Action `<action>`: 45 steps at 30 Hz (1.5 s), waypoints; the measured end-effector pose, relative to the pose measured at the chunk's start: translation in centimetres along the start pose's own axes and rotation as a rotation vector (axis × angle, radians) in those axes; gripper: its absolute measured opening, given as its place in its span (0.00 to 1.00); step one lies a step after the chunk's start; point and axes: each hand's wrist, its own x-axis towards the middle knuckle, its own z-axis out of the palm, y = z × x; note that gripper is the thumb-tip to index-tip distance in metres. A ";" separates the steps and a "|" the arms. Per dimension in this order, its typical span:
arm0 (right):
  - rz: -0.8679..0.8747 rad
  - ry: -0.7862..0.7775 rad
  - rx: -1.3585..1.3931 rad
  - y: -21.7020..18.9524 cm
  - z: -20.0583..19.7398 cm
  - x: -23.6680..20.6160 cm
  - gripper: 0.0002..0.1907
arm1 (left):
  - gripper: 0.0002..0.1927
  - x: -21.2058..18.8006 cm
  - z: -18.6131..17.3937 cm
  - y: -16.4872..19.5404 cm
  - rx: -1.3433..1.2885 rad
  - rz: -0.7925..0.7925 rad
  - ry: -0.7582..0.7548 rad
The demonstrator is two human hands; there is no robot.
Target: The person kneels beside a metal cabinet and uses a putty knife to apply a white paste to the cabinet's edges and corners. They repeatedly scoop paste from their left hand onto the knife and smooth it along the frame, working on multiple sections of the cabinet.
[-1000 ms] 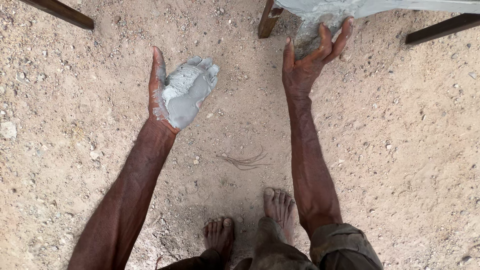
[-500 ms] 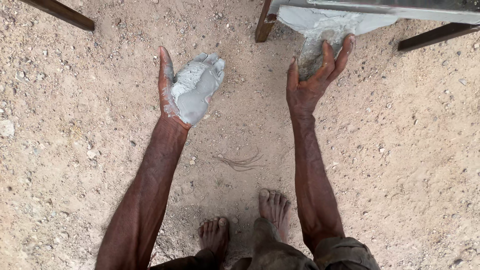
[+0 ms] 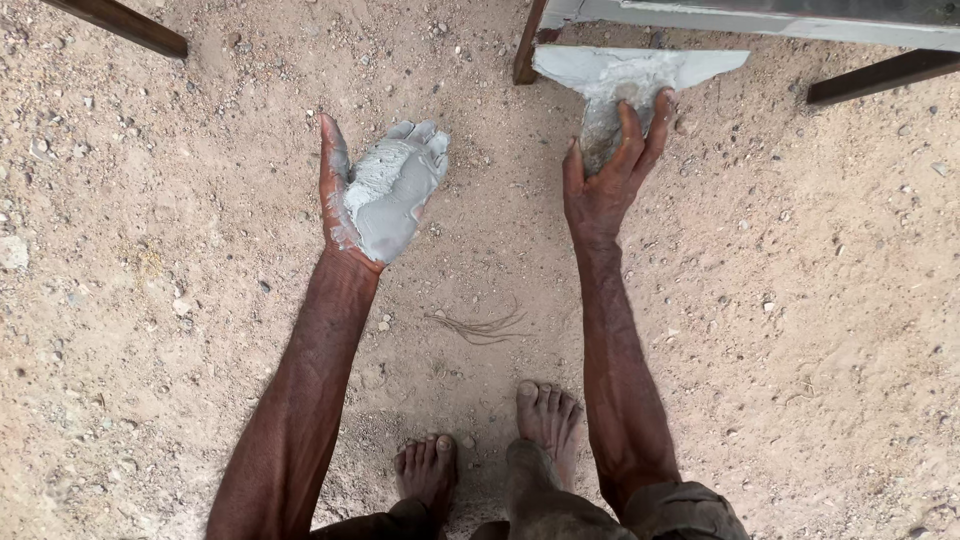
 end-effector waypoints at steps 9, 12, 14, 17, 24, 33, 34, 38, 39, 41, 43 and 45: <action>-0.048 0.134 0.127 1.0 -0.2 1.3 0.36 | 0.44 -0.1 -0.9 0.3 -0.019 -0.008 0.078; -0.057 0.147 0.117 1.1 0.6 1.7 0.36 | 0.43 -0.2 -1.8 0.5 -0.053 -0.059 -0.160; -0.068 0.161 0.122 0.9 1.0 1.8 0.36 | 0.46 -0.2 -2.1 0.5 0.000 -0.009 -0.076; -0.011 0.095 0.234 1.0 1.3 1.5 0.36 | 0.48 -0.1 -2.0 0.2 0.046 0.017 -0.016; 0.233 -0.090 0.194 -2.1 -4.6 -1.2 0.42 | 0.44 -0.8 0.6 -1.5 0.062 0.073 -0.012; 1.173 -0.423 2.169 -2.8 -19.7 -4.3 0.31 | 0.51 -5.2 2.1 -12.9 -0.440 -0.039 -0.220; 1.115 -0.457 2.137 -3.1 -20.2 -4.7 0.32 | 0.53 -5.6 2.2 -14.5 -0.504 -0.015 -0.256; 0.477 -0.727 1.302 -5.0 -21.8 -5.1 0.34 | 0.53 -5.4 3.6 -19.0 -0.516 0.129 -0.301; 0.222 -0.763 0.913 -5.7 -22.4 -4.9 0.36 | 0.51 -5.1 4.5 -19.5 -0.492 0.154 -0.376; 0.044 -0.813 0.626 -6.5 -23.8 -4.2 0.40 | 0.48 -5.6 6.3 -20.2 -0.353 0.233 -0.302; 0.036 -0.884 0.433 -6.2 -25.8 -3.2 0.42 | 0.47 -7.3 8.0 -20.3 -0.125 0.324 0.000; 0.143 -0.996 0.367 -4.1 -26.9 -1.2 0.41 | 0.48 -7.9 9.7 -19.7 -0.171 0.334 -0.129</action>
